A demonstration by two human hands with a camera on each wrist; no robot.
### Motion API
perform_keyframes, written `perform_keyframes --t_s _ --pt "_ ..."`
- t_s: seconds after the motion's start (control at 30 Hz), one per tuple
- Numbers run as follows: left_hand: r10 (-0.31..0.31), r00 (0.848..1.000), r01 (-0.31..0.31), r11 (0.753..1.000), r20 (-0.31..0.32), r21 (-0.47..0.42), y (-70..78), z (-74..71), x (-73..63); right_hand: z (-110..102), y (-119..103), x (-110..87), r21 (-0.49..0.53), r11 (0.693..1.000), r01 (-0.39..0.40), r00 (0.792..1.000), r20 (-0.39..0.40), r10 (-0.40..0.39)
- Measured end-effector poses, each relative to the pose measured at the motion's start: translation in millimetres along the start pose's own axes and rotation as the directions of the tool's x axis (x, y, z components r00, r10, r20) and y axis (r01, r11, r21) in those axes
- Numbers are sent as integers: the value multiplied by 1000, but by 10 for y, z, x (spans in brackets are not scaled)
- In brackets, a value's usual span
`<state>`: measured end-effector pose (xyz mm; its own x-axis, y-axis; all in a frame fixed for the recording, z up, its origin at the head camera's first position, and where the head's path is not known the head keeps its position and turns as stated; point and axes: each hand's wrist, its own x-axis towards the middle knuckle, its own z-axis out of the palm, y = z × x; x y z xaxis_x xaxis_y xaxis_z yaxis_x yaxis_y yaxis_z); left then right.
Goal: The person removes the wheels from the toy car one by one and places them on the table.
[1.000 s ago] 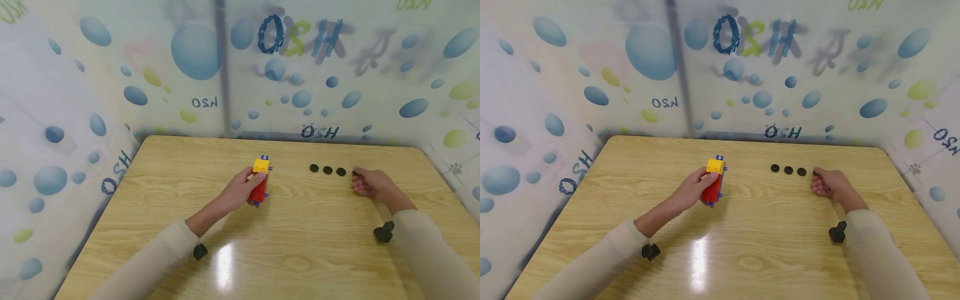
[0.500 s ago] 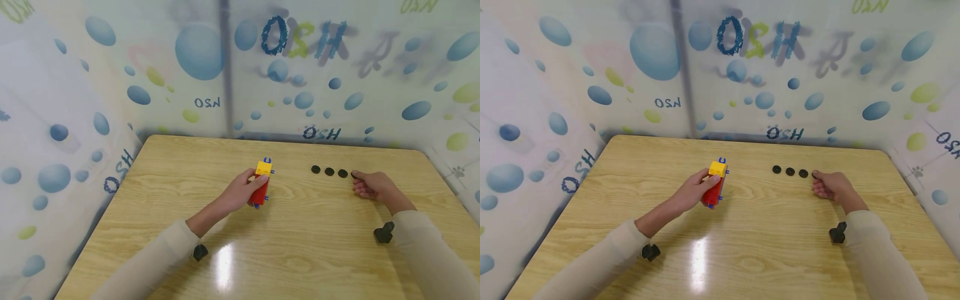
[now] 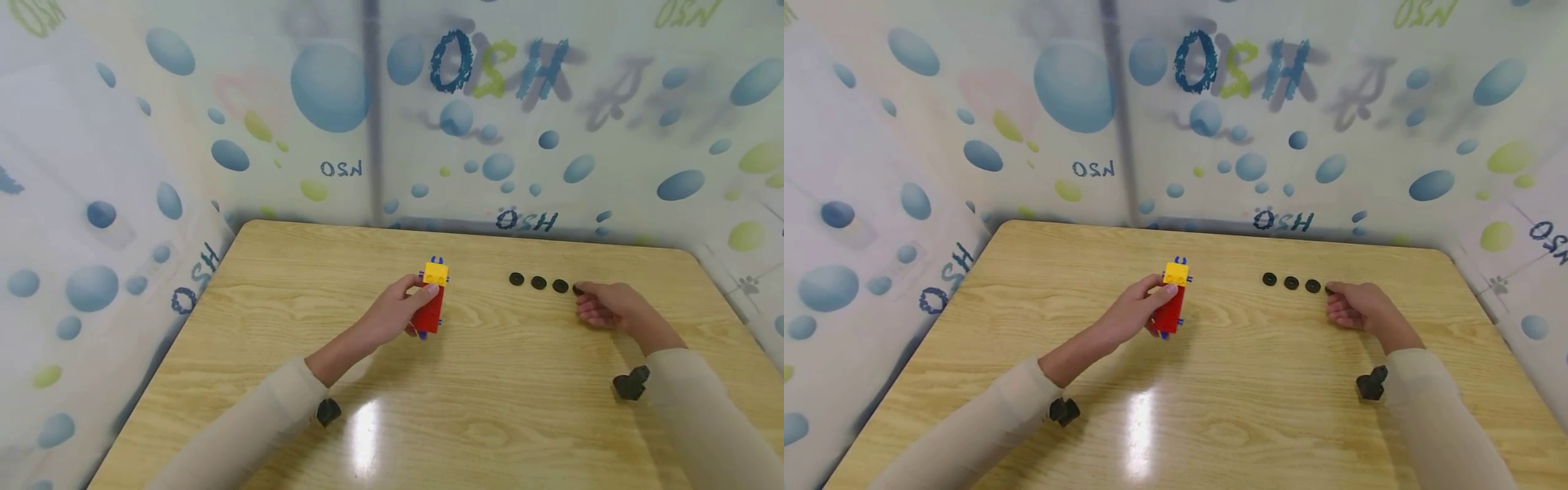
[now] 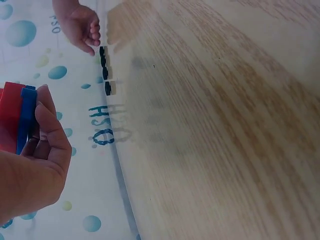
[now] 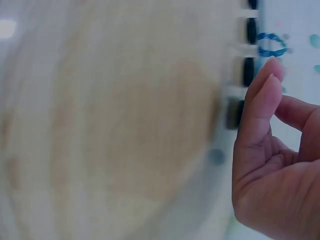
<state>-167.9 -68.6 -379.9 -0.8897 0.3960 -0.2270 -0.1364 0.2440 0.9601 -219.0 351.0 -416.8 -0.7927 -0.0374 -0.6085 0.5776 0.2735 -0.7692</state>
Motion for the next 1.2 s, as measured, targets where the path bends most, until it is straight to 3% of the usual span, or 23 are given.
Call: perform_keyframes --t_s 0.2,0.5,0.77,1.2 --pt "16 1000 -16 999 -3 -30 46 3 1 75 -187 -131 -67 994 91 996 32 -89" --pt "15 1000 -13 982 7 -190 90 59 47 493 -466 -434 -151 970 189 982 58 -183" --pt "3 1000 -7 940 -11 -341 127 93 59 813 -562 -587 -176 947 268 961 125 -248" --pt "-6 1000 -3 864 -16 -504 159 239 121 1376 -662 -771 -144 919 367 909 267 -321"
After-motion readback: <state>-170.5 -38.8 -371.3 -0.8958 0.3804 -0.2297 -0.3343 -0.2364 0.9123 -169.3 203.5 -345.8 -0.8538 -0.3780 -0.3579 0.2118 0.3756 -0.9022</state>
